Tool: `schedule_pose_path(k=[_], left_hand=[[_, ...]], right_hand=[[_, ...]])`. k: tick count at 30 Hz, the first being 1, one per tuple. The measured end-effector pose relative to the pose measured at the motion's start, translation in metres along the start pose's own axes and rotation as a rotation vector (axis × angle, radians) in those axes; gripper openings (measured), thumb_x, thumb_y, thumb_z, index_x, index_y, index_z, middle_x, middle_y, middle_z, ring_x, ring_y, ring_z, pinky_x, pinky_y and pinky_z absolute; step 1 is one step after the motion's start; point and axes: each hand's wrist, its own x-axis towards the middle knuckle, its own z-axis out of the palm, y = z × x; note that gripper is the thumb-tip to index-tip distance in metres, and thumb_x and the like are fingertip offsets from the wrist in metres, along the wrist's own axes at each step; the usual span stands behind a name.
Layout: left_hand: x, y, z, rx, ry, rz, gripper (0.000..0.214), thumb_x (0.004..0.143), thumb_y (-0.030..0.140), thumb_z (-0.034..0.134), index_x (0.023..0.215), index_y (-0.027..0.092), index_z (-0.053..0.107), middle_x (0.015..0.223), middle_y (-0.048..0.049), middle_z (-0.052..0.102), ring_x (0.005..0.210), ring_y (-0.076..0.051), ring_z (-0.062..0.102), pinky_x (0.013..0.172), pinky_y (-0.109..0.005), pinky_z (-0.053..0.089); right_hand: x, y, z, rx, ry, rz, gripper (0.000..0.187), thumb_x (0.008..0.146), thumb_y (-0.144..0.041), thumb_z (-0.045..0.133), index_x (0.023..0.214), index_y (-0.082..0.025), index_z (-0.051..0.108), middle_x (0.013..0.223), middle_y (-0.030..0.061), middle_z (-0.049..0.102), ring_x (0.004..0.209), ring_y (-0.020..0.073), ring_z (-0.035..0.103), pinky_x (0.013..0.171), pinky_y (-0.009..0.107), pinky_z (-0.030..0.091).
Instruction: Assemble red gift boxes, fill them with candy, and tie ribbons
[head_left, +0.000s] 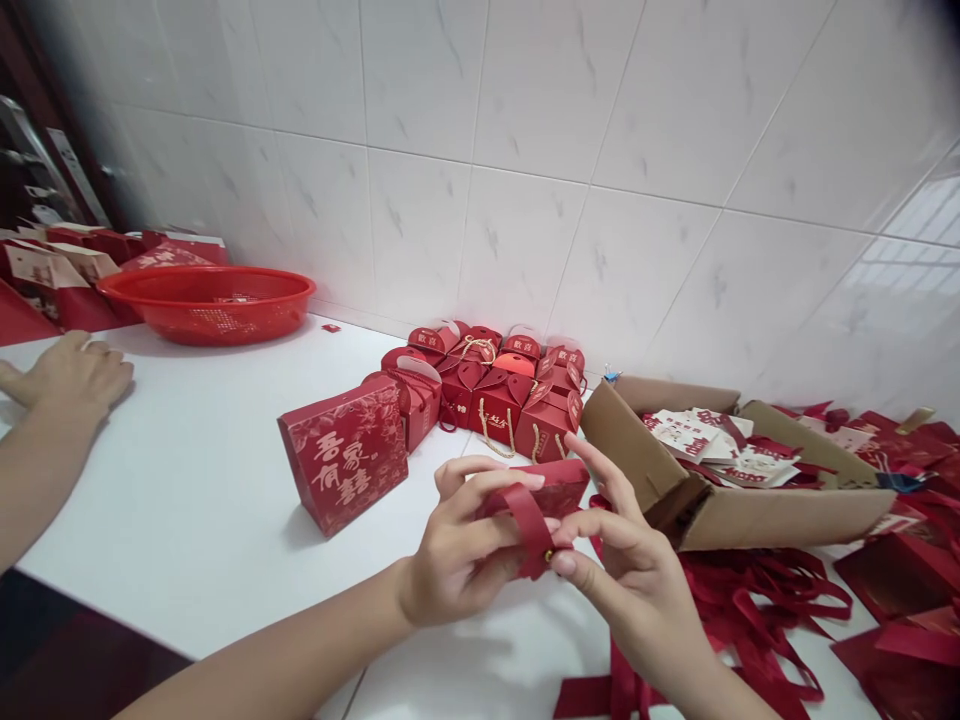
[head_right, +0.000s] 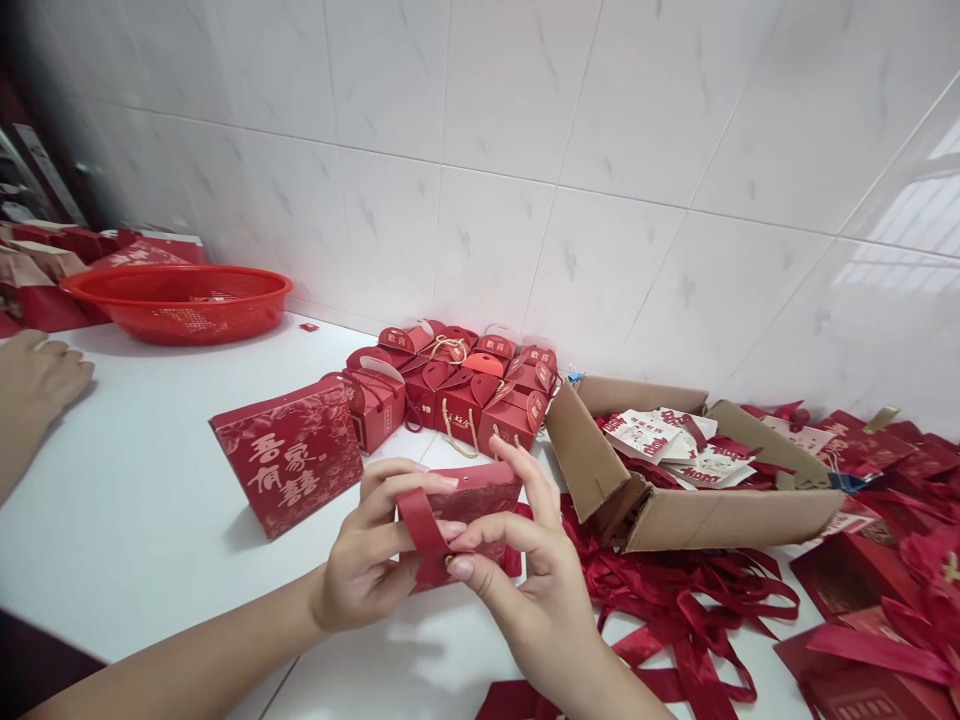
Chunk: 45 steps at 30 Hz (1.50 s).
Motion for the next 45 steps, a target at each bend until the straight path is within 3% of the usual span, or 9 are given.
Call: schedule_pose_path(k=[6,10,14,19,25,30,36,42,45], left_hand=[[-0.002,-0.001,0.002,-0.044,0.038,-0.007,0.019,0.092,0.028,0.052,0.081,0.021,0.065,0.111,-0.0064,0.054,0.105,-0.022,0.044,0.090,-0.040,0.037],[-0.004,-0.002,0.002,-0.058,0.042,-0.005,0.016,0.089,0.029,0.057,0.078,0.021,0.065,0.109,-0.0059,0.052,0.105,-0.023,0.044,0.091,-0.041,0.037],[-0.003,-0.001,0.000,-0.050,-0.002,-0.024,0.015,0.087,0.020,0.058,0.075,0.023,0.067,0.107,-0.0052,0.051,0.105,-0.023,0.042,0.091,-0.041,0.034],[0.001,-0.001,-0.002,-0.052,-0.067,-0.052,0.020,0.081,0.010,0.055,0.071,0.024,0.066,0.106,-0.0044,0.050,0.104,-0.023,0.042,0.093,-0.040,0.031],[-0.005,-0.009,0.005,0.047,0.016,-0.188,0.027,0.081,0.007,0.052,0.103,0.022,0.055,0.126,-0.0103,0.046,0.117,-0.026,0.044,0.099,-0.045,0.032],[-0.013,-0.014,0.017,-0.242,0.066,-0.478,0.065,0.088,0.011,0.050,0.143,0.026,0.019,0.120,-0.0113,0.051,0.112,-0.021,0.054,0.098,-0.040,0.043],[-0.013,-0.016,0.016,-0.377,0.045,-0.515,0.068,0.087,0.012,0.053,0.144,0.028,0.018,0.130,-0.0128,0.050,0.116,-0.021,0.054,0.097,-0.038,0.047],[-0.012,-0.013,0.015,-0.405,0.035,-0.519,0.055,0.085,0.009,0.054,0.131,0.024,0.027,0.102,-0.0066,0.062,0.092,-0.016,0.064,0.078,-0.030,0.053],[-0.011,-0.012,0.015,-0.381,0.047,-0.550,0.048,0.084,0.011,0.056,0.123,0.022,0.030,0.099,-0.0065,0.061,0.086,-0.015,0.063,0.072,-0.026,0.051]], right_hand=[[0.000,0.002,0.003,-0.055,0.019,-0.076,0.001,0.083,-0.030,0.066,0.081,-0.030,0.066,0.147,0.0011,0.037,0.135,0.0346,0.034,0.104,0.067,0.027],[-0.002,0.002,0.001,-0.150,-0.019,-0.152,0.004,0.086,-0.028,0.061,0.083,-0.028,0.063,0.144,0.0021,0.039,0.135,0.0313,0.032,0.105,0.059,0.031],[0.000,0.003,0.001,-0.288,-0.047,-0.250,0.005,0.088,-0.022,0.057,0.086,-0.026,0.060,0.141,0.0027,0.039,0.137,0.0266,0.025,0.107,0.048,0.029],[0.003,0.004,0.000,-0.411,-0.034,-0.356,0.011,0.087,-0.013,0.053,0.087,-0.023,0.058,0.138,0.0054,0.040,0.137,0.0256,0.024,0.109,0.045,0.024],[0.010,0.018,-0.005,-0.266,-0.005,-0.261,0.007,0.086,-0.016,0.057,0.085,-0.023,0.059,0.150,0.0027,0.029,0.142,0.0264,0.020,0.115,0.048,0.021],[0.015,0.032,-0.001,-0.114,0.028,-0.137,0.005,0.087,-0.021,0.058,0.083,-0.022,0.062,0.150,0.0053,0.029,0.138,0.0260,0.031,0.111,0.046,0.032],[0.013,0.037,0.004,-0.174,0.001,-0.131,0.007,0.087,-0.025,0.059,0.083,-0.021,0.063,0.148,0.0092,0.031,0.138,0.0295,0.032,0.107,0.048,0.035],[0.009,0.035,0.007,-0.304,0.038,-0.143,0.005,0.085,-0.026,0.061,0.082,-0.024,0.065,0.129,0.0088,0.050,0.120,0.0291,0.048,0.098,0.049,0.035],[0.008,0.035,0.007,-0.347,0.049,-0.162,0.003,0.084,-0.026,0.062,0.083,-0.025,0.065,0.118,0.0066,0.055,0.120,0.0291,0.047,0.097,0.048,0.032]])
